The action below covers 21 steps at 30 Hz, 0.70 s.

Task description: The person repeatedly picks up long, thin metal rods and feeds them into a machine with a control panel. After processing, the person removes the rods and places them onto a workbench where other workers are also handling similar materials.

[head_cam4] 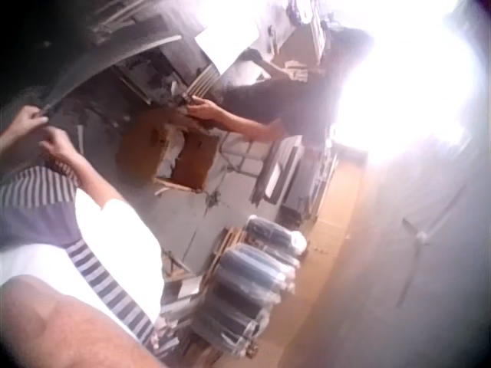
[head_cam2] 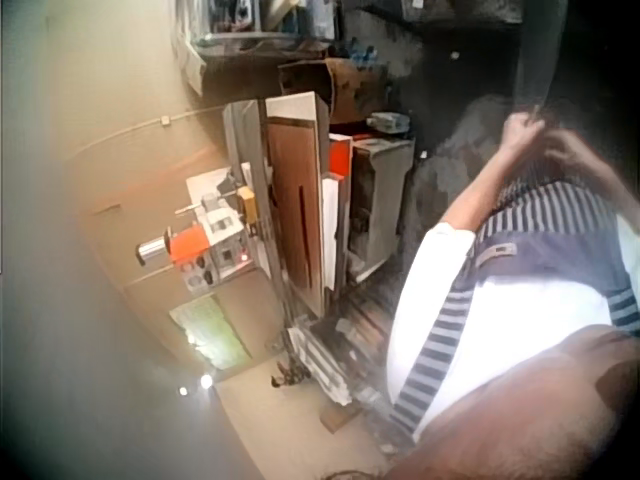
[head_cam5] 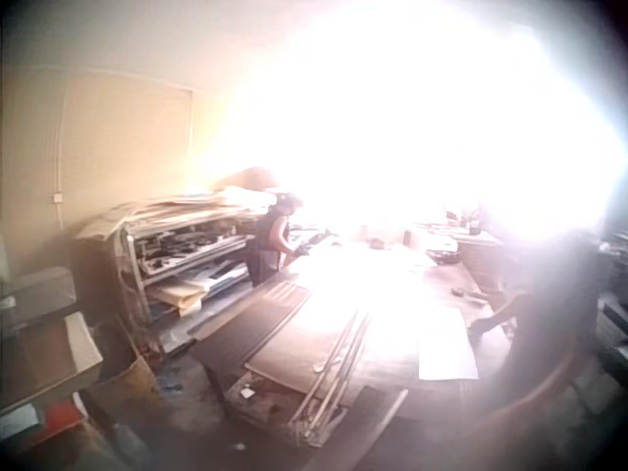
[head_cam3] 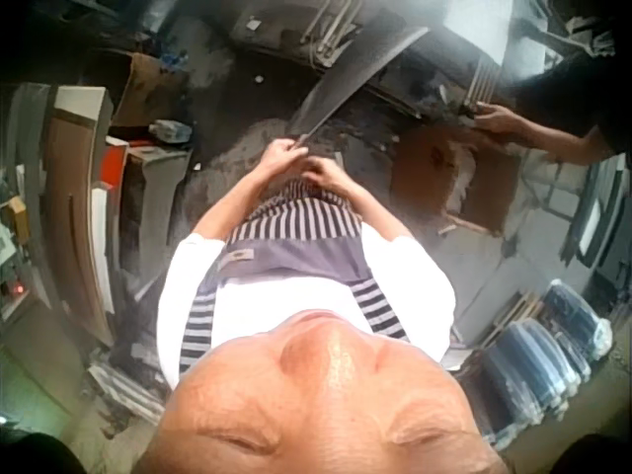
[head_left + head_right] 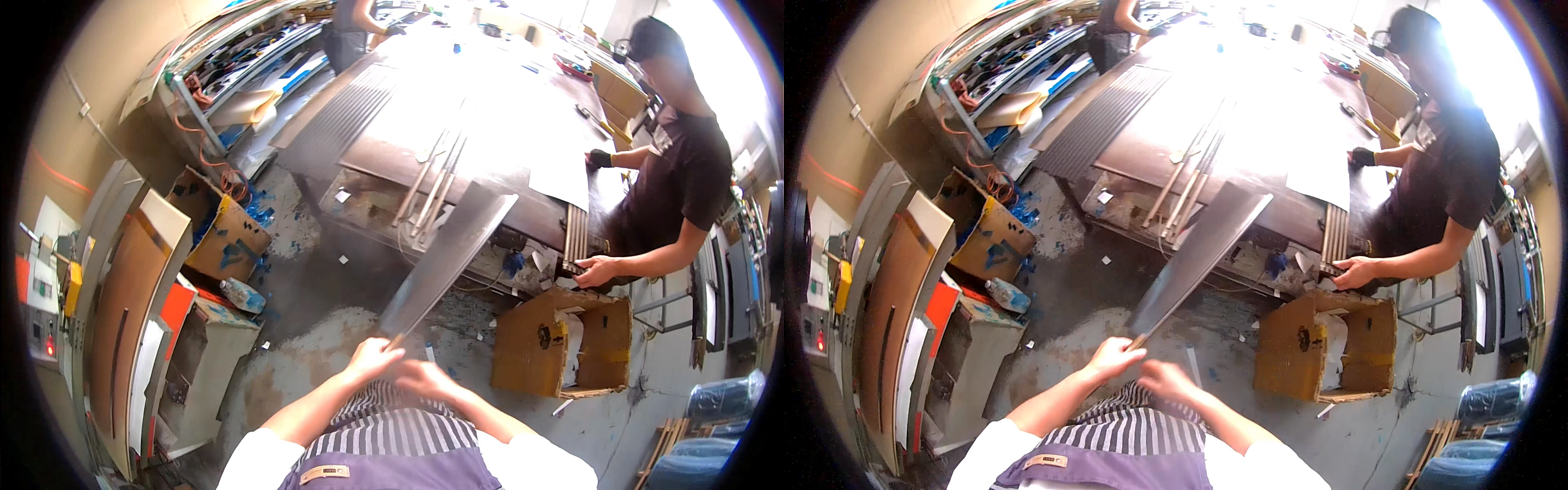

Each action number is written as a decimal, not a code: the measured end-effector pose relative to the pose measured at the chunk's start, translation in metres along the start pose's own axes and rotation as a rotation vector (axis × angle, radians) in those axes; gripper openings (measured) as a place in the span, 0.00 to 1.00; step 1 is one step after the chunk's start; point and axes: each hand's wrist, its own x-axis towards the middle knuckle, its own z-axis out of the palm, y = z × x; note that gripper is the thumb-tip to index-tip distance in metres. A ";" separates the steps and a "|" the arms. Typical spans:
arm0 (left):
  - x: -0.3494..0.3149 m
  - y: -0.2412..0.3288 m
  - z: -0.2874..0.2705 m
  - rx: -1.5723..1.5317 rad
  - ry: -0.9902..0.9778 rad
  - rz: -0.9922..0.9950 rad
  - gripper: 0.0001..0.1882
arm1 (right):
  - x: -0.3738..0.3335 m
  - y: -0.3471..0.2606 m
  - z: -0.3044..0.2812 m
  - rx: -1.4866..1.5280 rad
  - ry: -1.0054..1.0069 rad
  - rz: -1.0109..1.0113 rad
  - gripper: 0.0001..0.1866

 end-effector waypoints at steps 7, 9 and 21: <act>-0.217 -0.145 -0.109 -0.110 0.156 -0.149 0.18 | 0.064 -0.084 0.004 -0.610 0.831 -0.496 0.37; -0.288 -0.152 -0.136 -0.130 0.301 -0.114 0.16 | 0.092 -0.118 0.037 -0.657 0.705 -0.543 0.35; -0.591 -0.289 -0.233 0.545 1.201 -0.276 0.14 | 0.159 -0.330 0.326 -1.039 0.400 -1.319 0.16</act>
